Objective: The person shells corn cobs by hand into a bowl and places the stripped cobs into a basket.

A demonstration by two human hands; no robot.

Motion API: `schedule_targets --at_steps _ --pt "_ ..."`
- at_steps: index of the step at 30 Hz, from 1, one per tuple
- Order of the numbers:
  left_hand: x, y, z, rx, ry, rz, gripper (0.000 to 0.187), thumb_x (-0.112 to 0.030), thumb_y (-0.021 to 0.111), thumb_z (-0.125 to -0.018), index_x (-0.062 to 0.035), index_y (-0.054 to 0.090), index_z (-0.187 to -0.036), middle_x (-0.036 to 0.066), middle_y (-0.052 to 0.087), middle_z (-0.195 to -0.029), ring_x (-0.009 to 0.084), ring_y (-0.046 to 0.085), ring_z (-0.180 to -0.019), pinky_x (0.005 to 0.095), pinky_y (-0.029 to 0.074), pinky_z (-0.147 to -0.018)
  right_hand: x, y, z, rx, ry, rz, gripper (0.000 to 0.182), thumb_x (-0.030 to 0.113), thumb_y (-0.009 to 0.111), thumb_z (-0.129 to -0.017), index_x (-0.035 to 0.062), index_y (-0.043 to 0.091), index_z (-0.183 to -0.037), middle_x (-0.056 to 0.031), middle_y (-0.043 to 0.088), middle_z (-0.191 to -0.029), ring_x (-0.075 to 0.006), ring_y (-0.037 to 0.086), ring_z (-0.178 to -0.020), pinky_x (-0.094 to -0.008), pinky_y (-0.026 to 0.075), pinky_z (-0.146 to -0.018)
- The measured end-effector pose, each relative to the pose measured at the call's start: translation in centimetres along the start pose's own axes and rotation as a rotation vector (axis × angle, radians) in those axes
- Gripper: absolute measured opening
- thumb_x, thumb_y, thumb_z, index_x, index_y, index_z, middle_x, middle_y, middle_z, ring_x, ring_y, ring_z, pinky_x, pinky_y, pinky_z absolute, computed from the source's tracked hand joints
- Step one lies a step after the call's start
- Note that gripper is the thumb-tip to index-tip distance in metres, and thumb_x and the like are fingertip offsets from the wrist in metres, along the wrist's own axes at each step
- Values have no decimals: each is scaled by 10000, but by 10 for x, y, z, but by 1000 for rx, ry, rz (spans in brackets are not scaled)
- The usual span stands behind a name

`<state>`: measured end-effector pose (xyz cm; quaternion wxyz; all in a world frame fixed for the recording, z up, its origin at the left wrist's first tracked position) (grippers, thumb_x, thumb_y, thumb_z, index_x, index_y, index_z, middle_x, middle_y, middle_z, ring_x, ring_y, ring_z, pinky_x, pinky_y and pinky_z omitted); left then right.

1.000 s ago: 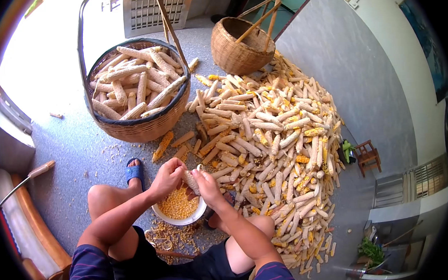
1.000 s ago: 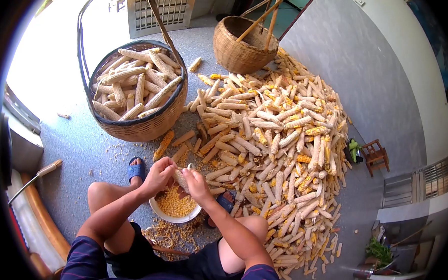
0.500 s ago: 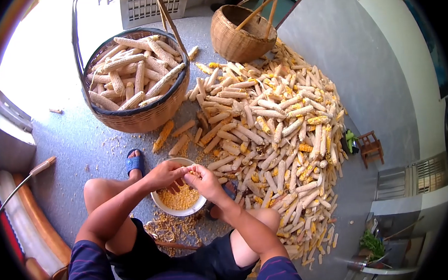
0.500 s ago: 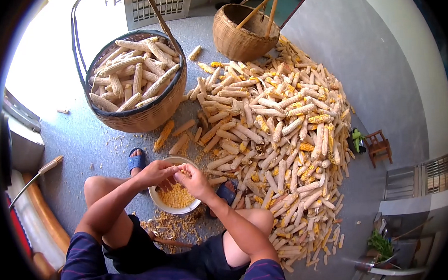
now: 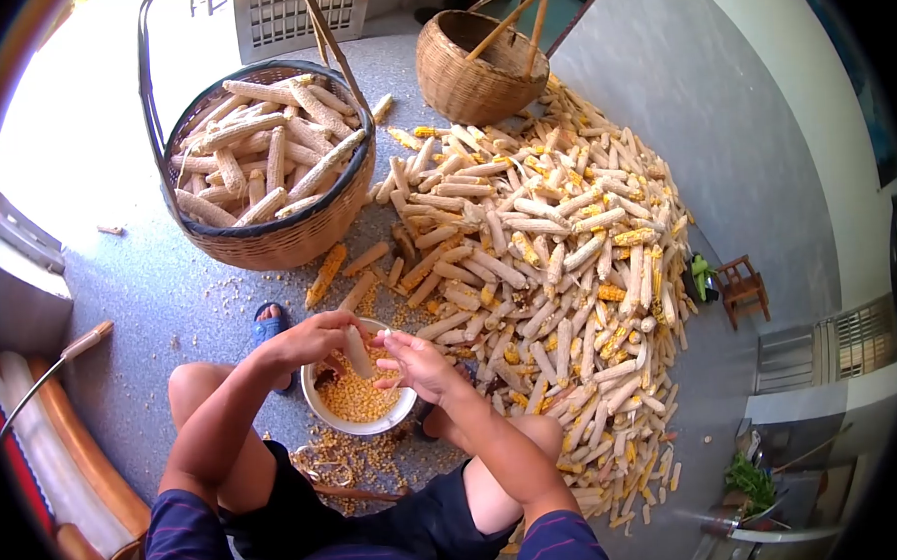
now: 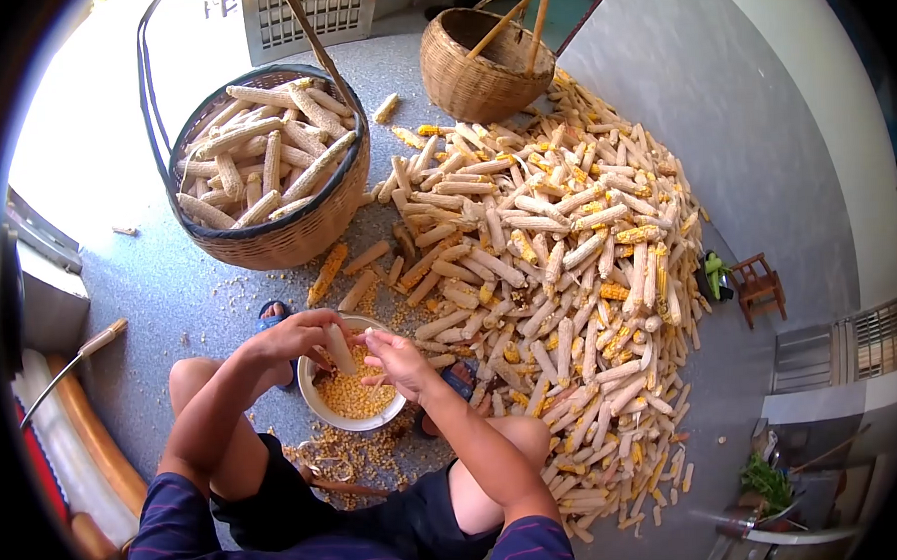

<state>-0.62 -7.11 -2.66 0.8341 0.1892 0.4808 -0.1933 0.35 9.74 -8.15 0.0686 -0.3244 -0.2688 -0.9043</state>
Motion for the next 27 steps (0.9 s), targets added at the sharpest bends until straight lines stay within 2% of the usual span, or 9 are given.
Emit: schedule_targets --at_steps 6,11,15,17,19,21,23,25,27 --pt "0 9 -3 -198 -125 215 248 -222 509 -919 -28 514 -1074 162 603 -1095 207 632 -892 319 565 -669 12 17 9 141 -43 -180 353 249 452 -1016 39 462 -1300 -149 587 -1213 -293 628 -1039 -394 597 -732" --pt "8 15 -17 -331 171 -216 315 -262 627 -930 29 592 -1046 64 659 -802 87 591 -668 227 484 -577 19 28 11 -165 -467 733 258 125 422 -1001 -15 577 -1152 -95 666 -1009 -156 685 -825 -280 567 -606" --pt "-15 7 -9 -396 231 -182 241 -225 532 -947 -12 643 -925 78 630 -669 163 630 -636 311 517 -597 29 26 12 21 -397 341 275 157 479 -997 -20 596 -1171 -41 665 -973 -105 637 -850 -257 532 -681" --pt "-23 -13 -2 -538 9 212 290 -261 531 -957 -2 609 -854 60 560 -577 162 595 -564 311 512 -546 27 18 7 53 -410 244 288 186 493 -1001 -14 602 -1177 -34 662 -1005 -92 621 -858 -236 505 -738" --pt "-41 -59 4 -814 98 509 317 -324 539 -963 -17 566 -888 71 557 -632 185 609 -631 351 525 -594 30 18 8 18 -461 239 292 214 506 -1000 -2 611 -1166 -32 662 -1018 -80 603 -874 -222 484 -778" --pt "-38 -125 -15 -555 600 1157 504 -413 552 -950 7 480 -1220 225 590 -1034 294 601 -1009 409 507 -858 23 13 7 42 -445 315 282 214 511 -998 4 618 -1153 -31 663 -1017 -77 599 -883 -230 489 -773" --pt "-43 -167 -2 -938 606 1144 780 -468 559 -931 -12 213 -1461 287 334 -1391 363 344 -1329 465 329 -1079 14 6 0 32 -369 306 271 213 518 -992 12 623 -1141 -30 666 -1016 -77 597 -895 -233 489 -763" --pt "-26 -169 1 -917 438 1113 938 -500 564 -917 -38 9 -1516 276 150 -1500 380 175 -1413 467 212 -1143 -4 -9 -17 15 -234 447 273 212 525 -984 17 618 -1151 -34 665 -1040 -84 608 -885 -230 490 -739" --pt "-7 -154 1 -1078 295 1142 607 -411 591 -921 -28 397 -1350 187 455 -1262 314 439 -1202 443 324 -1065 -18 -58 -43 -78 -274 682 276 214 576 -930 9 645 -1101 -65 689 -969 -133 636 -865 -285 509 -755"
Point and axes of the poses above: each hand's wrist, its own z-axis away from the middle knuckle, its own y-axis out of the palm, x = y × z, the point moved 6 cm from there along -z, towards the middle knuckle
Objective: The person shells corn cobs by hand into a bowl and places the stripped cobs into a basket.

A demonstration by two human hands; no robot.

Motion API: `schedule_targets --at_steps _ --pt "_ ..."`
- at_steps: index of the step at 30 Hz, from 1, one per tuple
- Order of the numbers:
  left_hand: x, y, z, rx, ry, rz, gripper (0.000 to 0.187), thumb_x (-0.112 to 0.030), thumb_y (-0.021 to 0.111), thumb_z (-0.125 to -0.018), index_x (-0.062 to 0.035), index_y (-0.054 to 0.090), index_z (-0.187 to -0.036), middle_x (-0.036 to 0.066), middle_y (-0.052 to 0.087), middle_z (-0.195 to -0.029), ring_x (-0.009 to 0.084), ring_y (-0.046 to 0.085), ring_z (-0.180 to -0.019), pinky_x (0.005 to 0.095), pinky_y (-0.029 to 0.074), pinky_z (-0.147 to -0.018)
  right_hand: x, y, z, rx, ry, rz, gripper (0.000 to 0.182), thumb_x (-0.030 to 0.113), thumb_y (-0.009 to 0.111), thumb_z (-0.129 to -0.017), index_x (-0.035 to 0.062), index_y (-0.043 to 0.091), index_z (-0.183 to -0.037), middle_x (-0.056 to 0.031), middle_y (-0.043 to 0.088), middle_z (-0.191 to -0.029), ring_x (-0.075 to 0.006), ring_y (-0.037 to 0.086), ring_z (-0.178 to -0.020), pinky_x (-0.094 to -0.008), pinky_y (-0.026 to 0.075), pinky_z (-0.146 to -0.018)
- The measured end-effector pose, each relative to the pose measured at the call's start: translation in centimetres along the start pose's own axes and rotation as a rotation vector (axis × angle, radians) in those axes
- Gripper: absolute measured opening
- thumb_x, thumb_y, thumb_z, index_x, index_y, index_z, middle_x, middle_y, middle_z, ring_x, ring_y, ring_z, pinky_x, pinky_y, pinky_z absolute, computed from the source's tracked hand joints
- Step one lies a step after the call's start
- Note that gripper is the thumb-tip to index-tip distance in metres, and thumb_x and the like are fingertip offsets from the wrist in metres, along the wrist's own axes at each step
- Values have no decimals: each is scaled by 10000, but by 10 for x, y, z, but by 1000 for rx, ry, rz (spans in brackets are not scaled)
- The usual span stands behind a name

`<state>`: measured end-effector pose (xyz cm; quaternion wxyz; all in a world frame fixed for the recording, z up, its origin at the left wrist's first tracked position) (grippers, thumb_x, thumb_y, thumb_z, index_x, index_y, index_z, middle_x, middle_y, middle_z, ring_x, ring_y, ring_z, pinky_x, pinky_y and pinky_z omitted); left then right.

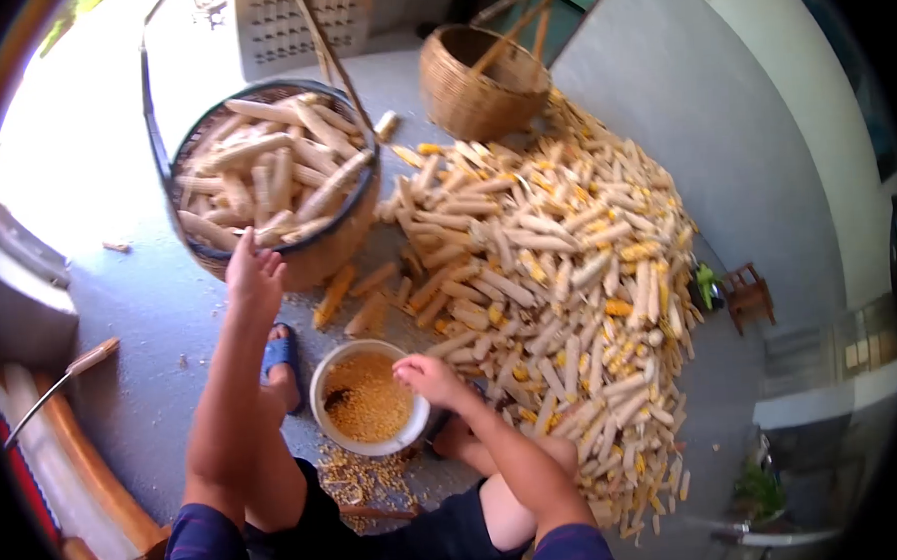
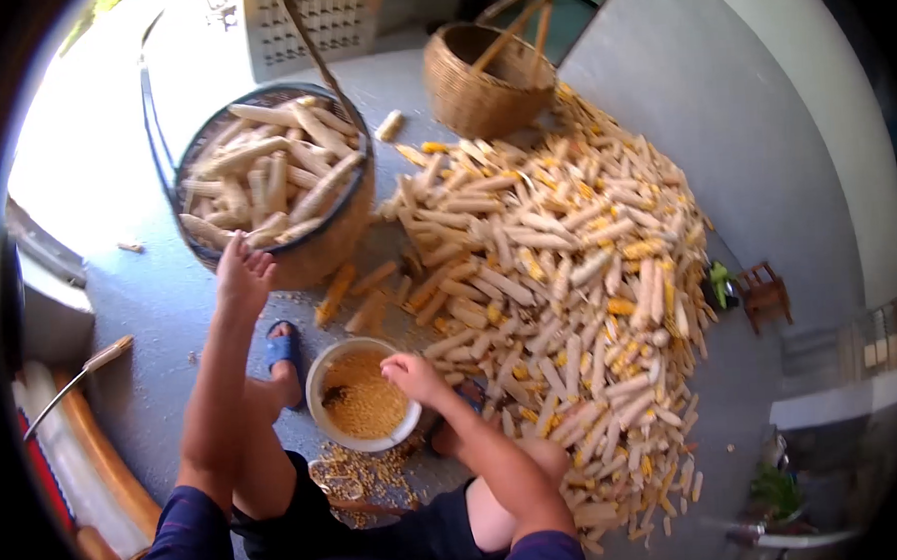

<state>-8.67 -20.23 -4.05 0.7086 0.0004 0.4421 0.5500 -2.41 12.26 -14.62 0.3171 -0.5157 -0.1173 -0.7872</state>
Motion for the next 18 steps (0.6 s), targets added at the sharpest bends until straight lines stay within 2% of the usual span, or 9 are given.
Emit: schedule_targets --at_steps 2,4,5,6,9,10,13,16,18 --pt "16 -2 14 154 16 11 386 -336 592 -927 -50 528 -1178 119 553 -1024 246 534 -1014 421 393 -991 -38 -54 -3 -191 64 468 283 239 616 -857 26 681 -1031 -136 703 -931 -227 670 -864 -353 514 -784" --pt "26 -3 40 218 23 -65 341 -301 582 -933 -49 542 -1158 104 573 -990 236 554 -987 407 415 -972 -82 -118 5 -237 180 748 249 256 603 -841 43 718 -899 -183 690 -877 -330 667 -818 -407 519 -735" --pt "27 -2 46 277 79 -117 297 -267 572 -939 -48 557 -1139 89 594 -956 225 574 -961 393 438 -954 -104 -146 3 -168 319 1022 234 220 574 -851 41 725 -860 -198 683 -830 -346 664 -789 -425 518 -707" --pt "32 -9 42 273 73 -113 297 -267 572 -939 -48 557 -1139 89 594 -956 225 574 -961 393 438 -954 -117 -172 15 -275 737 837 220 193 559 -841 45 722 -837 -198 683 -868 -356 657 -794 -444 514 -708" --pt "36 -28 29 318 82 -27 230 -187 522 -959 -2 557 -1092 93 611 -1052 228 583 -1006 357 460 -958 -114 -172 22 -534 684 845 205 188 566 -827 55 715 -872 -176 692 -935 -359 654 -819 -450 512 -726" --pt "28 -29 29 383 16 57 213 -170 525 -968 6 568 -1080 116 616 -1059 245 572 -1057 364 442 -995 -117 -154 10 -470 470 891 203 173 566 -828 62 710 -919 -159 695 -958 -352 648 -872 -441 510 -754" --pt "6 -24 40 404 164 -22 252 -251 528 -986 -22 575 -1080 90 619 -1067 214 579 -1050 346 447 -957 -130 -108 -33 -355 -57 1099 221 131 537 -854 83 698 -998 -121 665 -1094 -333 610 -1011 -427 500 -827" --pt "-2 -29 46 233 285 -169 235 -257 521 -992 -49 581 -1083 71 613 -1103 201 585 -1038 317 443 -933 -143 -71 -71 -453 -261 1256 226 107 510 -863 100 686 -1003 -96 608 -1181 -324 565 -1067 -441 475 -881" --pt "-5 -29 47 160 309 -214 220 -249 513 -998 -63 578 -1097 26 597 -1029 149 579 -920 288 446 -851 -166 -62 -81 -379 -152 1357 244 115 504 -869 107 665 -1051 -89 587 -1200 -326 546 -1086 -444 453 -912"
Point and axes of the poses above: each hand's wrist, its own z-axis away from the middle knuckle, its own y-axis out of the palm, x = y × z, the point moved 6 cm from there along -z, towards the middle knuckle
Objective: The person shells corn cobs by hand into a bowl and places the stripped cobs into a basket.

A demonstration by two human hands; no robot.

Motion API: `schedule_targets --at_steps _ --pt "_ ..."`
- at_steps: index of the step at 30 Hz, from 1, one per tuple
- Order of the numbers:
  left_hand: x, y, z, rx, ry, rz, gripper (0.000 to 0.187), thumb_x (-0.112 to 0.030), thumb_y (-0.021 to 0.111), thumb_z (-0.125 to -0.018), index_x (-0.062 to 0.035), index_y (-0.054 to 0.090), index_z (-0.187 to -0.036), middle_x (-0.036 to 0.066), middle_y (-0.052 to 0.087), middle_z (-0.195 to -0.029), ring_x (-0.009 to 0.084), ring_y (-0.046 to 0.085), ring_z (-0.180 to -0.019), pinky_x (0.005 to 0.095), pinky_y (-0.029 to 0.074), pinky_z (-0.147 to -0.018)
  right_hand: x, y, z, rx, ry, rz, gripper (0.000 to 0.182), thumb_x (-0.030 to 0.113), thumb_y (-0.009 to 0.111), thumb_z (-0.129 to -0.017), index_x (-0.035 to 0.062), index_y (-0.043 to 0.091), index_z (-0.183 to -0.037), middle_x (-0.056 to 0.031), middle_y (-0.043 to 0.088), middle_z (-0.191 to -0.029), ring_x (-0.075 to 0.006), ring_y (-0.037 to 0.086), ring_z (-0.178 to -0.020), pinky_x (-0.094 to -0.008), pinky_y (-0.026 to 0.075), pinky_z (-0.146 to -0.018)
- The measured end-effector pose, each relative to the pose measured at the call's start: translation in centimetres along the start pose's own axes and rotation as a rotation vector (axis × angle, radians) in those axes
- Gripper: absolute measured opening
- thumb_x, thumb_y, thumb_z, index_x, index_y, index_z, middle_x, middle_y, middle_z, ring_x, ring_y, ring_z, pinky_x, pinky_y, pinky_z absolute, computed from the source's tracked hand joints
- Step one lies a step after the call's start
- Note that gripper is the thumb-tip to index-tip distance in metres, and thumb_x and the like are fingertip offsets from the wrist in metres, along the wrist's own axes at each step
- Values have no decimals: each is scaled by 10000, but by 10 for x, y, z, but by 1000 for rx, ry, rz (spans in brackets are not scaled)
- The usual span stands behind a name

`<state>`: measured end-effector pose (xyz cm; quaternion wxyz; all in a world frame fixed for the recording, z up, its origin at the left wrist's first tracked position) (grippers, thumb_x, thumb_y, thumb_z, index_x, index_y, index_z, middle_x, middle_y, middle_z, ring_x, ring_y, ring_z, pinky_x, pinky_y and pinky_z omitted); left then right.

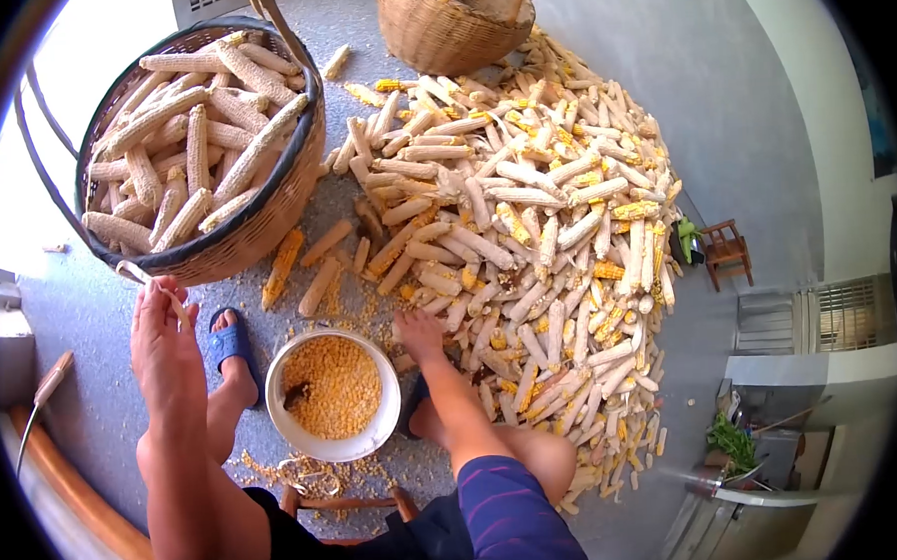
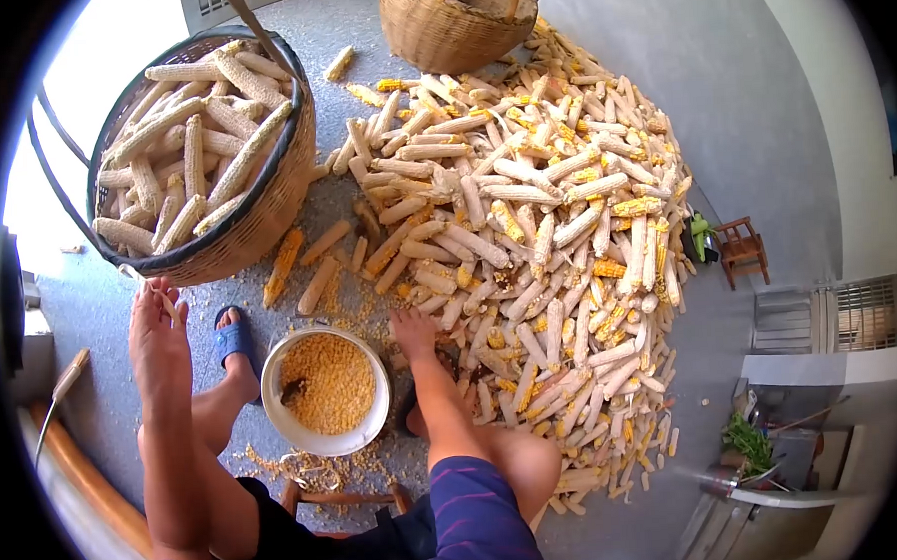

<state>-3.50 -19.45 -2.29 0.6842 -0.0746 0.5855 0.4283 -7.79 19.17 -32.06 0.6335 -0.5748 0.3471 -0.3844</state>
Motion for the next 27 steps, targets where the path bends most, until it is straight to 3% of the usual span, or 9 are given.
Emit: schedule_targets --at_steps 3,5,7,8,11,14,17,22,27 --pt "0 1 -8 68 -27 160 221 -192 528 -989 -44 541 -1153 -21 491 -816 67 467 -710 248 407 -621 -5 -13 -2 218 5 77 300 129 529 -858 115 619 -1144 -92 570 -1202 -330 522 -1110 -447 438 -934" --pt "-2 8 -5 133 -54 208 252 -167 523 -985 -29 510 -1196 -18 498 -817 73 476 -713 240 416 -626 -12 -26 3 328 -8 44 351 134 561 -840 117 592 -1189 -101 574 -1184 -332 518 -1114 -447 444 -925" --pt "0 12 -2 130 -119 217 384 -95 511 -959 3 407 -1316 6 556 -870 96 540 -764 230 457 -685 -20 -70 -3 -99 -35 -200 369 102 614 -823 93 564 -1188 -111 595 -1131 -271 595 -970 -402 516 -789" --pt "4 10 -3 106 -141 178 446 -77 520 -926 5 383 -1342 56 597 -976 143 588 -878 263 482 -761 -27 -84 -7 -104 -46 -196 369 102 614 -823 93 564 -1188 -111 595 -1131 -271 595 -970 -402 516 -789" --pt "8 16 3 9 -171 198 457 -94 527 -903 4 396 -1329 95 589 -1091 197 580 -1005 351 453 -878 -43 -139 -14 143 338 -1344 395 17 569 -854 46 459 -1232 -118 628 -1042 -143 598 -735 -263 535 -657" --pt "7 38 10 133 -254 83 453 -95 531 -892 -32 432 -1330 86 611 -1058 196 589 -990 332 453 -830 -9 -229 -1 114 342 -1984 375 -105 528 -789 56 485 -1125 -156 568 -1220 -220 608 -1002 -324 561 -821" --pt "19 59 30 301 -271 -99 435 -167 557 -919 -7 474 -1314 118 604 -1071 199 587 -988 348 483 -790 23 -290 21 79 183 -2253 436 -192 452 -730 97 504 -1053 -180 507 -1293 -284 557 -1126 -403 520 -951" --pt "32 90 81 745 -282 -498 383 -339 467 -1008 -3 544 -1174 109 627 -970 156 618 -770 250 481 -599 61 -335 46 -289 -56 -1975 444 -241 460 -725 108 473 -999 -171 492 -1257 -307 526 -1176 -451 472 -996" --pt "13 93 83 675 -120 -236 329 -323 438 -1019 -16 548 -979 8 491 -625 55 414 -468 213 312 -425 70 -365 43 -473 -236 -1410 389 -226 482 -748 101 478 -958 -152 550 -1226 -110 563 -954 -190 428 -785"
Point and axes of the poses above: each hand's wrist, its own z-axis away from the middle knuckle, its own y-axis out of the palm, x = y × z, the point moved 6 cm from there along -z, towards the middle knuckle
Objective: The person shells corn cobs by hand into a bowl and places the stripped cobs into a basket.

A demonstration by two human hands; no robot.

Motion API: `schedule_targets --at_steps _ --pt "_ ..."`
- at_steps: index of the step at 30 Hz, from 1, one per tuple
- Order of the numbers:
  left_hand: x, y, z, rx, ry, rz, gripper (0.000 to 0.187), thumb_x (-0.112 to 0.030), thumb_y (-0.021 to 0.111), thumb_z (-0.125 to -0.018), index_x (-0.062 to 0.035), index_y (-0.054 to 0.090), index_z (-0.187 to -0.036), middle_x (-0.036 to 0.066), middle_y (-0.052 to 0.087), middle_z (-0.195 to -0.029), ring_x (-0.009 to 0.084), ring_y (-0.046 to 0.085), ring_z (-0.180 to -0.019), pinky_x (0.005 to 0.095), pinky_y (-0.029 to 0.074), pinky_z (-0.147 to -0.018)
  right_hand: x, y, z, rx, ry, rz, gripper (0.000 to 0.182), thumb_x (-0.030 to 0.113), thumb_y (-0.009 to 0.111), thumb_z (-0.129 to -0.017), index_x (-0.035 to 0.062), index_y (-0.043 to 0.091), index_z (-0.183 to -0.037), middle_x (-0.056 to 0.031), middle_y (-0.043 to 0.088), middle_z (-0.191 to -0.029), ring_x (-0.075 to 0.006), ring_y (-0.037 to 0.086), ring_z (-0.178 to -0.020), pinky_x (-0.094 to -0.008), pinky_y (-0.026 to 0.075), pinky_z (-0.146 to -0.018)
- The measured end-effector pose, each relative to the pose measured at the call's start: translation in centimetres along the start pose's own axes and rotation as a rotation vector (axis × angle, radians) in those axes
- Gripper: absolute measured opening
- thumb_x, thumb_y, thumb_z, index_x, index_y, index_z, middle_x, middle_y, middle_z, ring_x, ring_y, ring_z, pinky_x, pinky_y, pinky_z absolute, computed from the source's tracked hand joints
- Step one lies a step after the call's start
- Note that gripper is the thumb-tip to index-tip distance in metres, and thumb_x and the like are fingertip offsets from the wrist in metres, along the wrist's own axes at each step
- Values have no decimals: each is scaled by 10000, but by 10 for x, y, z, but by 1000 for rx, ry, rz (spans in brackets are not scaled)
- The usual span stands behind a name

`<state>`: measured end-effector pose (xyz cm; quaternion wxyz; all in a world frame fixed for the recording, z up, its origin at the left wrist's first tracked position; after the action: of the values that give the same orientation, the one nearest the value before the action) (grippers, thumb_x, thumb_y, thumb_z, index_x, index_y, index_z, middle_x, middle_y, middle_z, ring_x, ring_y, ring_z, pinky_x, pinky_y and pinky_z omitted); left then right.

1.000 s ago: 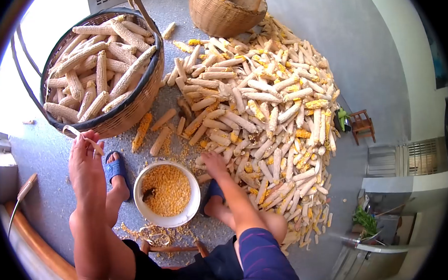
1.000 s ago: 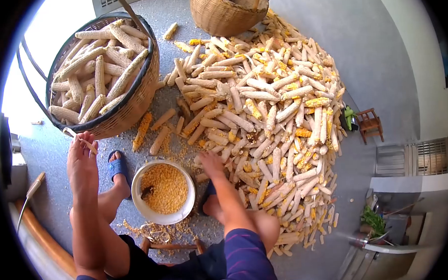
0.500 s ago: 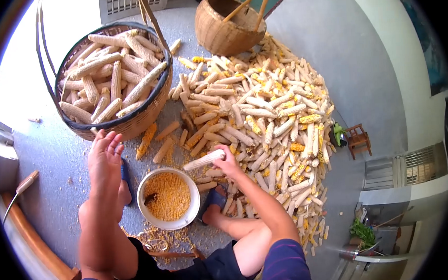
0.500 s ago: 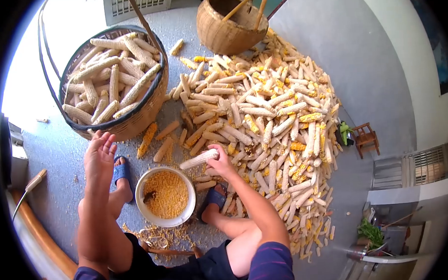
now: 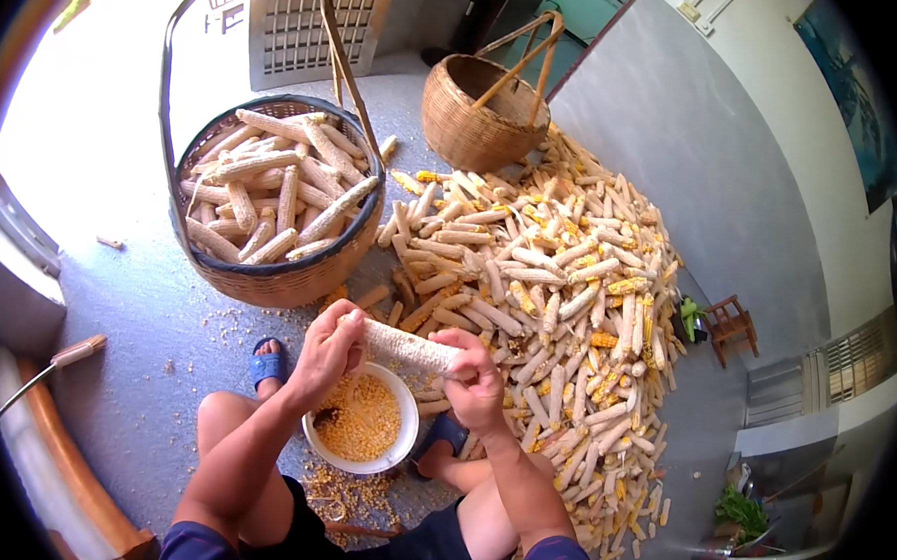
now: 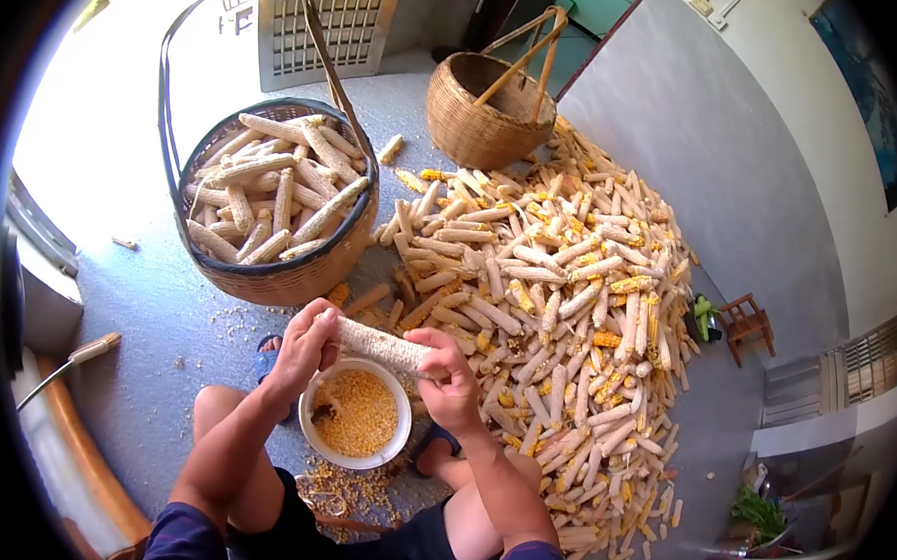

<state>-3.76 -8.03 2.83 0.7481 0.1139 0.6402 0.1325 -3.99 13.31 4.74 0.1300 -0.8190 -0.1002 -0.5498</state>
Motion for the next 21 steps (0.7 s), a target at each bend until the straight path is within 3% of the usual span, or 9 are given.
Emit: schedule_targets --at_steps 4,7,9,11,13,15,16,19,21 --pt "-1 -8 -4 -106 -89 0 467 -401 372 -1017 -44 572 -792 -4 476 -554 65 413 -423 201 304 -406 17 11 3 31 -122 115 327 -211 524 -712 65 514 -887 -124 576 -1232 -31 522 -815 -135 380 -620" --pt "6 -9 -4 21 -326 -51 473 -373 351 -1031 -23 566 -796 -6 470 -566 77 427 -440 225 332 -406 -12 -3 6 -46 176 -231 307 -209 504 -701 49 519 -866 -94 593 -1192 -25 521 -818 -128 386 -634" --pt "35 -18 -16 -9 -362 -286 504 -379 362 -1020 -15 581 -748 53 483 -517 134 455 -411 294 384 -414 -19 -11 8 -99 273 -316 321 -213 536 -712 71 492 -855 -119 591 -1167 -93 558 -940 -170 432 -730" --pt "22 -16 -18 -141 336 -1264 544 -382 382 -1001 -20 592 -653 149 524 -508 216 517 -413 383 431 -450 -19 -14 15 -90 225 -138 317 -211 539 -706 68 492 -849 -113 594 -1161 -101 568 -943 -195 455 -746" --pt "-11 -12 -15 -215 43 -1304 550 -385 454 -961 2 597 -597 229 558 -570 416 575 -551 490 450 -548 -10 -9 20 -110 172 75 286 -196 550 -703 60 509 -823 -112 605 -1140 -181 628 -981 -288 515 -821" --pt "-24 -26 -18 -429 295 -1252 581 -409 479 -958 8 575 -564 205 511 -501 374 521 -461 460 423 -497 23 3 13 -17 -244 411 265 -184 562 -701 58 534 -806 -121 609 -1117 -265 653 -1007 -332 530 -842" --pt "-22 -40 -24 -501 357 -1128 600 -419 507 -952 20 538 -543 180 447 -465 289 491 -405 438 416 -481 25 4 12 -19 -246 407 265 -184 562 -701 58 534 -806 -121 609 -1117 -265 653 -1007 -332 530 -842" --pt "-2 -64 -35 -390 35 -377 392 -303 551 -968 -24 577 -693 48 504 -500 133 526 -444 299 396 -422 33 11 10 -18 -402 493 252 -175 574 -698 55 550 -798 -133 609 -1091 -331 637 -1063 -363 539 -856" --pt "3 -56 -32 -484 71 -215 307 -252 544 -966 -30 584 -758 34 525 -541 123 526 -462 269 400 -434 37 17 9 3 -509 522 261 -161 608 -698 54 582 -844 -132 619 -1103 -346 638 -1056 -374 550 -842"
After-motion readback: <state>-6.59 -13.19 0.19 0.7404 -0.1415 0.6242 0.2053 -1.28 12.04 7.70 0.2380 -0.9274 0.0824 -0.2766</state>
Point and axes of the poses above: each hand's wrist, its own z-axis away from the middle knuckle, its own y-axis out of the palm, x = y × z, the point moved 6 cm from there along -z, towards the middle knuckle
